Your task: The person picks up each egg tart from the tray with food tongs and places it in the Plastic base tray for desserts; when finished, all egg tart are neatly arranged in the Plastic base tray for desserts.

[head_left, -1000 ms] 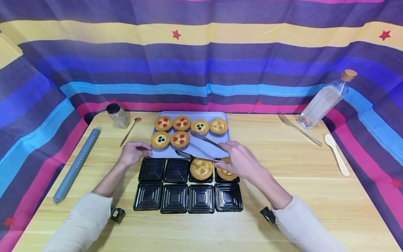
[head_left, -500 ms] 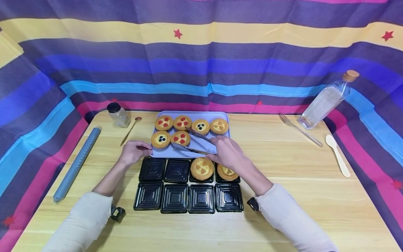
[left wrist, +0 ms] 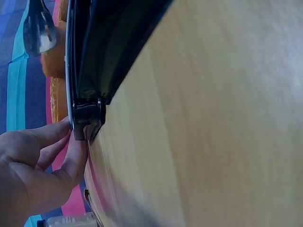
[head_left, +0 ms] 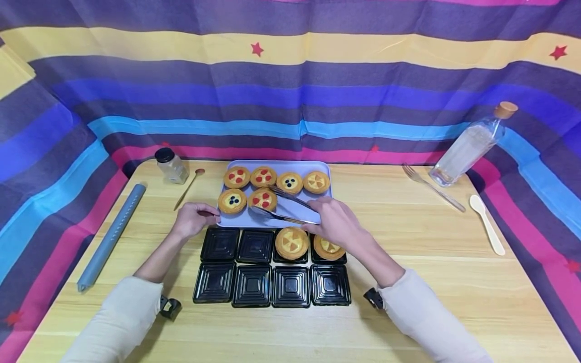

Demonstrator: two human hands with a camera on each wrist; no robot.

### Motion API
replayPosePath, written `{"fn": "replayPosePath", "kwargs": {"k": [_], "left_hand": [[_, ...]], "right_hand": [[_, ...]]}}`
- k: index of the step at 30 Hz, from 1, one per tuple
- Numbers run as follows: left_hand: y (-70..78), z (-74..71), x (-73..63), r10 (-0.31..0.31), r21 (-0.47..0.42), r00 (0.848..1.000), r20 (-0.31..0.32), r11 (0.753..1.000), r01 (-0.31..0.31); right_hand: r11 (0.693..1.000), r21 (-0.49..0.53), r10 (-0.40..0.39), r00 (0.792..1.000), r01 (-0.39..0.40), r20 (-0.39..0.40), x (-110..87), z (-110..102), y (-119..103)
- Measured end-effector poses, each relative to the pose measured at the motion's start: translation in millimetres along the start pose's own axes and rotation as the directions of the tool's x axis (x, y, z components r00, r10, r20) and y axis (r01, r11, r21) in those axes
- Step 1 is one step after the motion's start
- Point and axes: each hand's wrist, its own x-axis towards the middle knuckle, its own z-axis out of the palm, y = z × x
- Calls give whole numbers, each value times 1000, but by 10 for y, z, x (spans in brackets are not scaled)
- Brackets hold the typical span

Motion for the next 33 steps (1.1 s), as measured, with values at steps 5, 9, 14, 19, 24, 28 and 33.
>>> {"fn": "replayPosePath", "kwargs": {"k": [5,9,14,19,24,28,33], "left_hand": [[10,3,-6,-2,-8,1000,-5,1000,2],[15,-2,-10,-1,-9,1000,-2,1000,1],[12,-2,-4,-7,-4,1000,2,1000,7],[2,3,13,-15,1,1000,2,1000,15],[-1,6,21,-9,-12,1000,6,1000,9],[-17,-1,9,-20,-11,1000,4,1000,20],[-16,-3,12,-14,-1,1000,6,1000,14]], "right_hand": [[998,51,-31,999,31,9,-148,-69,-40],[993,72,-97,995,96,18,-285,-88,-103],[990,41,-136,990,134,39,-422,-84,-162],[988,38,-154,986,152,65,-491,-71,-182],[984,18,-180,981,179,72,-506,-57,-188],[982,-5,-188,980,189,70,-494,-59,-203],[984,-23,-175,982,177,74,-467,-81,-222]]}}
